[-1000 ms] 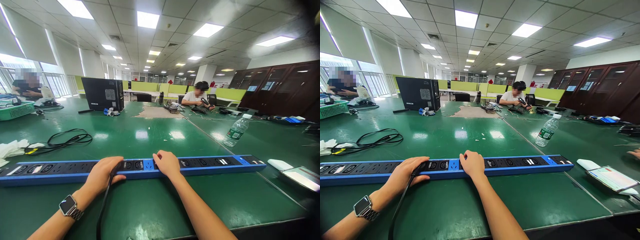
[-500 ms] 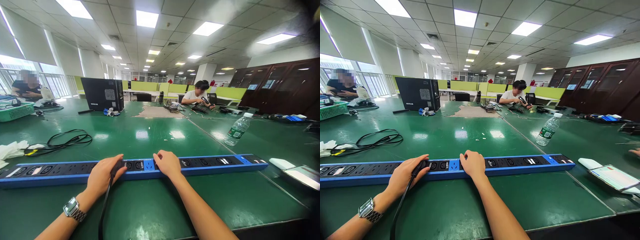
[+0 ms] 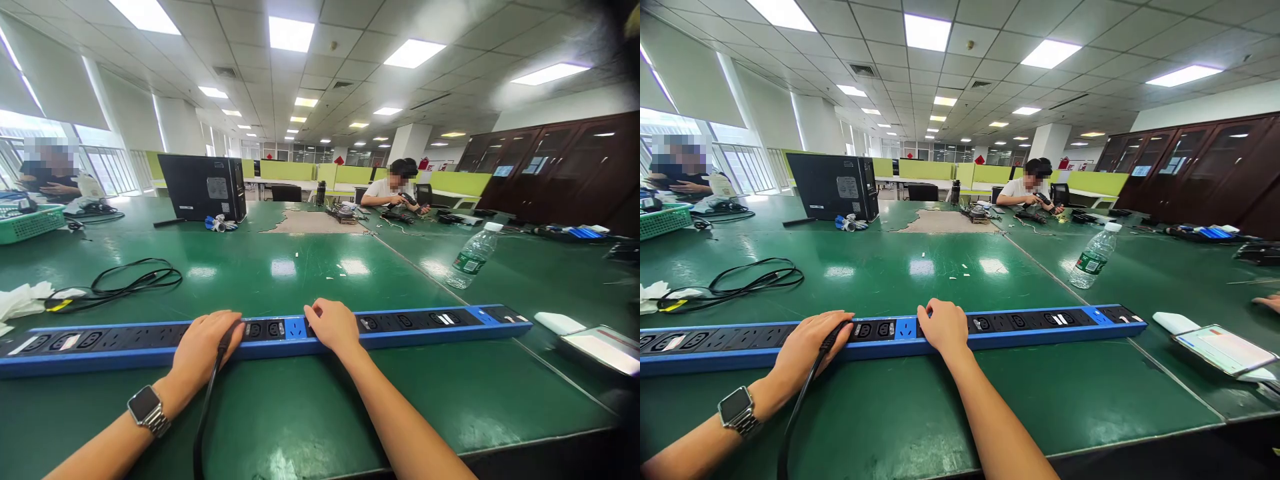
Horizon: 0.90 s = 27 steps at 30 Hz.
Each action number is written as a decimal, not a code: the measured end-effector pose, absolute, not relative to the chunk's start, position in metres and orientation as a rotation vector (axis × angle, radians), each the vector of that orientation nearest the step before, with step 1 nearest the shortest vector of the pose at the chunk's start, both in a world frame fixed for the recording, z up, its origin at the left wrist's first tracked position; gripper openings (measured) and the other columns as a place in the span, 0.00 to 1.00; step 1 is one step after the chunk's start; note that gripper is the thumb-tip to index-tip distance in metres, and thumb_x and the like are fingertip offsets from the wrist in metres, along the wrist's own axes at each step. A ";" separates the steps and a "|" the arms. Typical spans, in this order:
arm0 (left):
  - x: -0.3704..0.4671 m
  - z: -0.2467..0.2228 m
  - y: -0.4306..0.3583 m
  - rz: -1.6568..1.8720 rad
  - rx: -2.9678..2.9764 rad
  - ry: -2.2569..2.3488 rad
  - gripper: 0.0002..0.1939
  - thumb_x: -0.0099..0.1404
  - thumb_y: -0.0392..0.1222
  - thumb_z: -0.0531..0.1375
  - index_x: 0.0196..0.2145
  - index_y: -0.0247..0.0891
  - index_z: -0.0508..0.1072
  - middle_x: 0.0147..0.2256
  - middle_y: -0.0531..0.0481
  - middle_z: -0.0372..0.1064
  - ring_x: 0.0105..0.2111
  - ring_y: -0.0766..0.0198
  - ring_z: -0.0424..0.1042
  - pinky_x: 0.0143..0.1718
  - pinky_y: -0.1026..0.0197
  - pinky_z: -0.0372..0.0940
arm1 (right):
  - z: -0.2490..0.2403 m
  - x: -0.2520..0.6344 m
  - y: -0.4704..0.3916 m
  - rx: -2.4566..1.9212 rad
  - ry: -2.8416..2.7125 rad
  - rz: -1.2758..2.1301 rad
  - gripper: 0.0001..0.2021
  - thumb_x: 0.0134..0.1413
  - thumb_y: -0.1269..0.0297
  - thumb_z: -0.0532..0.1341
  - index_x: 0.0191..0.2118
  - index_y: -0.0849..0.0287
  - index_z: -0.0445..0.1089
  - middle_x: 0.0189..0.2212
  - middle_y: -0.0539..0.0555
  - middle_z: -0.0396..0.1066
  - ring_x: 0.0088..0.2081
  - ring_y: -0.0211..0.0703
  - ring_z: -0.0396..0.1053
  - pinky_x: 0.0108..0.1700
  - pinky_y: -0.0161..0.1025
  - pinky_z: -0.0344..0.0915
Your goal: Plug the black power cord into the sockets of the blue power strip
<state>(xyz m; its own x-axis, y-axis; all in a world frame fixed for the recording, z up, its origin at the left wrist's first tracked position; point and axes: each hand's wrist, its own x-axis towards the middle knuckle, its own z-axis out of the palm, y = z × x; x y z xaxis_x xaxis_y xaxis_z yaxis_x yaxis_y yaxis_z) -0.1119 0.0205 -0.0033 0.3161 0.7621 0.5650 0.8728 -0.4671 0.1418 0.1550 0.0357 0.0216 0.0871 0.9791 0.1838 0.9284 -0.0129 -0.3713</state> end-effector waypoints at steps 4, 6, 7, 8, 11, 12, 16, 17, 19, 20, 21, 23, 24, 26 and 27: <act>-0.114 0.000 0.021 -0.810 -2.510 -1.541 0.20 0.71 0.54 0.49 0.45 0.42 0.75 0.43 0.47 0.78 0.42 0.56 0.76 0.49 0.54 0.67 | 0.021 0.155 0.037 -1.992 -1.874 0.171 0.17 0.62 0.52 0.53 0.32 0.53 0.75 0.32 0.52 0.78 0.35 0.44 0.73 0.35 0.37 0.59; -0.113 -0.001 0.020 -0.832 -2.462 -1.558 0.21 0.71 0.54 0.49 0.45 0.41 0.75 0.43 0.46 0.78 0.43 0.55 0.76 0.49 0.53 0.67 | 0.020 0.156 0.037 -1.988 -1.875 0.161 0.17 0.61 0.52 0.53 0.32 0.53 0.75 0.31 0.52 0.78 0.35 0.44 0.73 0.35 0.37 0.58; -0.112 -0.003 0.019 -0.847 -2.426 -1.558 0.21 0.70 0.55 0.49 0.46 0.40 0.74 0.43 0.45 0.78 0.43 0.54 0.76 0.50 0.52 0.67 | 0.020 0.156 0.037 -1.986 -1.875 0.159 0.17 0.61 0.52 0.53 0.31 0.53 0.74 0.31 0.52 0.78 0.34 0.44 0.73 0.34 0.36 0.57; -0.110 -0.005 0.018 -0.864 -2.379 -1.560 0.22 0.70 0.55 0.49 0.47 0.39 0.74 0.43 0.44 0.78 0.43 0.54 0.76 0.50 0.52 0.66 | 0.020 0.156 0.037 -1.985 -1.876 0.159 0.17 0.61 0.52 0.53 0.31 0.53 0.74 0.31 0.52 0.78 0.34 0.44 0.73 0.34 0.36 0.57; -0.105 -0.008 0.016 -0.873 -2.203 -1.617 0.25 0.69 0.58 0.50 0.48 0.37 0.74 0.43 0.41 0.78 0.44 0.51 0.76 0.50 0.50 0.65 | 0.019 0.156 0.037 -1.988 -1.873 0.166 0.17 0.62 0.52 0.53 0.31 0.54 0.74 0.31 0.51 0.77 0.34 0.43 0.73 0.33 0.36 0.57; -0.103 -0.008 0.016 -0.850 -2.155 -1.648 0.26 0.69 0.59 0.50 0.49 0.37 0.74 0.43 0.41 0.78 0.44 0.50 0.76 0.51 0.49 0.64 | 0.019 0.156 0.037 -1.988 -1.872 0.167 0.17 0.62 0.52 0.52 0.31 0.54 0.74 0.31 0.51 0.77 0.34 0.43 0.73 0.33 0.36 0.57; -0.099 -0.004 0.015 -0.758 -2.121 -1.708 0.26 0.70 0.59 0.49 0.47 0.37 0.76 0.43 0.40 0.78 0.45 0.49 0.75 0.53 0.47 0.61 | 0.020 0.155 0.036 -1.988 -1.873 0.160 0.17 0.62 0.53 0.53 0.32 0.54 0.75 0.31 0.52 0.78 0.35 0.44 0.73 0.33 0.36 0.57; -0.098 -0.003 0.015 -0.747 -2.131 -1.714 0.26 0.70 0.59 0.48 0.46 0.38 0.76 0.44 0.41 0.78 0.46 0.49 0.75 0.53 0.47 0.60 | 0.020 0.155 0.036 -1.988 -1.873 0.161 0.17 0.62 0.53 0.53 0.32 0.54 0.75 0.31 0.52 0.78 0.35 0.44 0.73 0.33 0.36 0.57; -0.098 -0.002 0.014 -0.739 -2.146 -1.727 0.24 0.70 0.57 0.48 0.44 0.39 0.76 0.44 0.42 0.78 0.47 0.50 0.74 0.53 0.46 0.59 | 0.021 0.155 0.036 -1.983 -1.874 0.164 0.17 0.61 0.53 0.53 0.32 0.54 0.75 0.32 0.52 0.78 0.35 0.44 0.73 0.34 0.36 0.57; -0.098 -0.001 0.014 -0.735 -2.151 -1.732 0.24 0.70 0.57 0.48 0.44 0.40 0.76 0.44 0.43 0.78 0.47 0.50 0.74 0.53 0.46 0.58 | 0.021 0.155 0.036 -1.980 -1.874 0.164 0.17 0.61 0.53 0.53 0.32 0.54 0.75 0.32 0.52 0.78 0.35 0.44 0.73 0.34 0.36 0.57; -0.098 -0.001 0.014 -0.732 -2.157 -1.737 0.23 0.70 0.56 0.48 0.44 0.40 0.76 0.44 0.43 0.78 0.47 0.50 0.74 0.54 0.45 0.58 | 0.021 0.155 0.036 -1.979 -1.873 0.164 0.17 0.61 0.53 0.53 0.32 0.54 0.75 0.32 0.52 0.78 0.35 0.44 0.73 0.34 0.36 0.57; -0.098 0.001 0.013 -0.721 -2.176 -1.747 0.22 0.70 0.55 0.48 0.43 0.40 0.76 0.44 0.44 0.78 0.47 0.50 0.73 0.54 0.45 0.57 | 0.020 0.155 0.036 -1.981 -1.870 0.165 0.17 0.61 0.53 0.53 0.32 0.54 0.75 0.32 0.53 0.78 0.34 0.44 0.73 0.34 0.36 0.57; -0.098 0.001 0.013 -0.712 -2.190 -1.751 0.22 0.71 0.55 0.48 0.43 0.40 0.76 0.44 0.44 0.78 0.47 0.50 0.73 0.54 0.45 0.57 | 0.020 0.155 0.036 -1.982 -1.869 0.165 0.17 0.61 0.53 0.52 0.32 0.54 0.75 0.32 0.52 0.78 0.34 0.44 0.72 0.34 0.36 0.57; -0.099 0.001 0.013 -0.699 -2.218 -1.755 0.22 0.71 0.54 0.48 0.43 0.39 0.76 0.44 0.44 0.78 0.47 0.50 0.73 0.54 0.45 0.57 | 0.020 0.155 0.036 -1.985 -1.871 0.166 0.17 0.61 0.53 0.52 0.31 0.54 0.75 0.32 0.52 0.78 0.34 0.44 0.72 0.33 0.36 0.56; -0.100 0.001 0.014 -0.702 -2.230 -1.753 0.22 0.71 0.54 0.47 0.43 0.40 0.76 0.44 0.44 0.78 0.47 0.50 0.73 0.54 0.45 0.57 | 0.020 0.155 0.036 -1.986 -1.874 0.166 0.17 0.61 0.53 0.52 0.31 0.54 0.75 0.31 0.52 0.78 0.34 0.44 0.72 0.33 0.37 0.56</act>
<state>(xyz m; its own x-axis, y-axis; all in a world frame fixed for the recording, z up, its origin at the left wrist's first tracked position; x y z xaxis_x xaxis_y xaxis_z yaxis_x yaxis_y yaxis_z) -0.1001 0.0140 0.0013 0.1743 0.8523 0.4931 0.9570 -0.2645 0.1189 0.1546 0.0364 0.0203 0.0927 0.9781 0.1865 0.9302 -0.0183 -0.3667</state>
